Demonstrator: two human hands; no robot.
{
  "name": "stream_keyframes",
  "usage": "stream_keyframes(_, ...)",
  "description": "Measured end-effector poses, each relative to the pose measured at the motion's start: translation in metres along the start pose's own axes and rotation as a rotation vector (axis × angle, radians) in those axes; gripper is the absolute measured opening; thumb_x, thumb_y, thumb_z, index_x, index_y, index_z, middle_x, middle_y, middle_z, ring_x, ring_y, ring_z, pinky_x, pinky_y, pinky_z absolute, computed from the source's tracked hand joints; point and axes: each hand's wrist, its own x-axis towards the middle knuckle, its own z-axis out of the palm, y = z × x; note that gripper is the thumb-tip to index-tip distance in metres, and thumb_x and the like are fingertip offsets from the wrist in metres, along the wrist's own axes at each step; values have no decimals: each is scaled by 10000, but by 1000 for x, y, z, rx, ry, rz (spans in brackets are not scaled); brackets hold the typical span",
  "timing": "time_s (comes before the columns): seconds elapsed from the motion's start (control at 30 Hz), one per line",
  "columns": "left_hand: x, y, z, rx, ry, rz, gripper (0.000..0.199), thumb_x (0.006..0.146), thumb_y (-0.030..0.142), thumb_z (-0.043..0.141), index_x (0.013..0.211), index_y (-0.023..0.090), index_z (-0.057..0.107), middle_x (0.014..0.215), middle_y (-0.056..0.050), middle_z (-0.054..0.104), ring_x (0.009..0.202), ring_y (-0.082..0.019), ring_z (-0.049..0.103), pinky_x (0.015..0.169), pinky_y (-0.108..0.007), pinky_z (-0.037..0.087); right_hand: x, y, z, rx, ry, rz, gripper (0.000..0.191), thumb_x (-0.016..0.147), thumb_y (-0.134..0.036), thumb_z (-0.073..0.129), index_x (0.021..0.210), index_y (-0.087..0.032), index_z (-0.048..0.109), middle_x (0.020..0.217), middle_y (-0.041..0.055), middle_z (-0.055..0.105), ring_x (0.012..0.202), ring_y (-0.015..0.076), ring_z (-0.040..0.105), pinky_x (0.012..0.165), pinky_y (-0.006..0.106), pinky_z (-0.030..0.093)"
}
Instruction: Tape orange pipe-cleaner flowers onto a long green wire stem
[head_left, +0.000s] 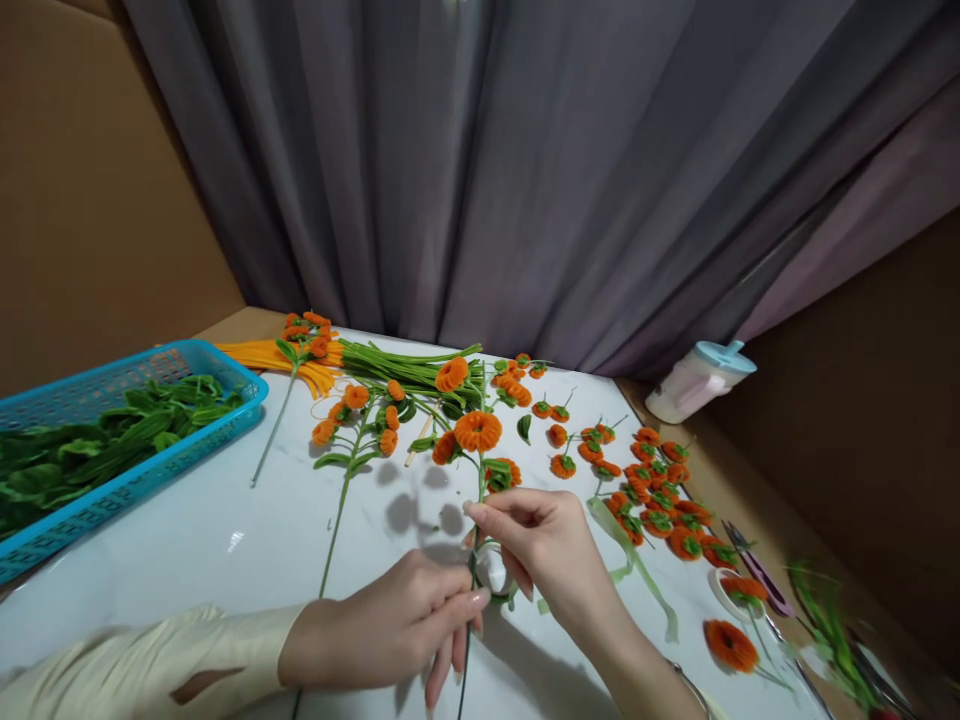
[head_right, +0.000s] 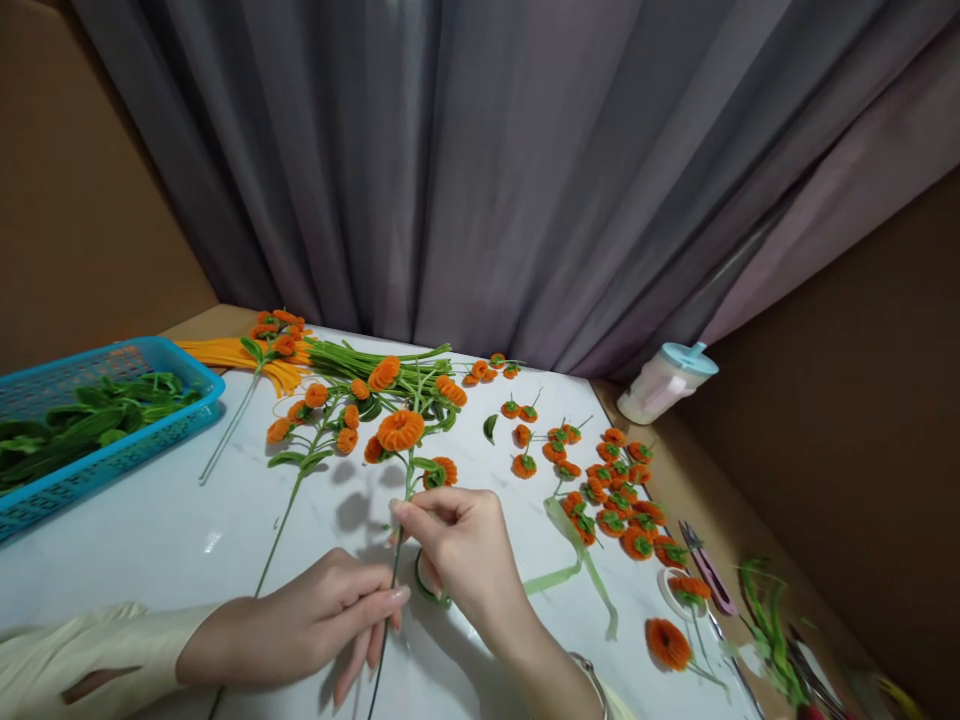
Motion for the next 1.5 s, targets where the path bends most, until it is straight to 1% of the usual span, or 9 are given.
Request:
stream_keyframes(0.3, 6, -9, -11, -63, -154, 100, 364, 944, 442, 278, 728, 194, 435, 352, 41, 479, 560, -148, 627, 583, -228, 478, 1, 14, 10, 183, 53, 81, 299, 675, -382, 710, 554, -113, 660, 492, 16, 603, 268, 9, 294, 306, 183, 175)
stream_keyframes(0.47, 9, -17, -10, -165, -239, 41, 420, 918, 538, 279, 724, 196, 429, 318, 66, 451, 428, -120, 554, 460, -205, 375, -2, 21, 16, 204, 144, 99, 304, 672, -367, 722, 522, -112, 654, 292, -62, 385, 263, 13, 247, 327, 181, 183)
stream_keyframes(0.6, 9, -19, -8, -245, -256, -35, 419, 904, 549, 316, 737, 189, 451, 340, 73, 462, 416, -110, 531, 498, -205, 404, -4, 25, 18, 223, 200, 105, 308, 654, -384, 730, 533, -108, 662, 300, -59, 388, 271, 15, 247, 327, 181, 177)
stream_keyframes(0.73, 11, -7, -32, -105, -269, -121, 385, 838, 506, 501, 725, 146, 578, 519, 4, 598, 520, -112, 570, 588, -222, 460, -3, 26, 18, 226, 204, 106, 319, 644, -381, 733, 504, -108, 645, 270, -72, 346, 263, 10, 212, 326, 185, 178)
stream_keyframes(0.87, 21, 15, -82, 159, -25, -179, 409, 794, 522, 542, 876, 136, 651, 720, -31, 660, 616, -135, 581, 519, -203, 419, -2, 24, 19, 231, 186, 106, 308, 651, -387, 714, 520, -114, 653, 276, -70, 348, 253, 19, 218, 315, 190, 143)
stream_keyframes(1.0, 33, 27, -113, 328, 258, -28, 475, 732, 497, 626, 1087, 182, 595, 1104, -56, 623, 833, -176, 575, 711, -261, 450, 0, 22, 20, 224, 166, 122, 304, 645, -380, 723, 510, -116, 656, 300, -56, 387, 258, 20, 216, 311, 198, 127)
stream_keyframes(1.17, 39, 29, -107, 315, 239, 67, 436, 702, 421, 681, 1059, 184, 596, 1107, -45, 614, 1018, -233, 540, 860, -311, 426, 0, 23, 20, 201, 119, 116, 300, 650, -387, 732, 520, -125, 663, 274, -72, 337, 259, 27, 219, 311, 200, 134)
stream_keyframes(1.3, 41, 28, -99, 175, 181, 103, 278, 744, 363, 651, 915, 147, 614, 918, -17, 629, 909, -200, 573, 801, -277, 443, 1, 25, 21, 173, 120, 116, 303, 652, -394, 731, 533, -122, 670, 282, -70, 342, 266, 27, 227, 312, 199, 137)
stream_keyframes(1.5, 43, 24, -89, 222, 361, 109, 255, 710, 352, 678, 767, 142, 545, 720, 32, 490, 706, -124, 468, 653, -227, 398, 1, 26, 24, 162, 164, 123, 293, 633, -371, 733, 509, -113, 667, 297, -65, 343, 289, 23, 221, 329, 206, 108)
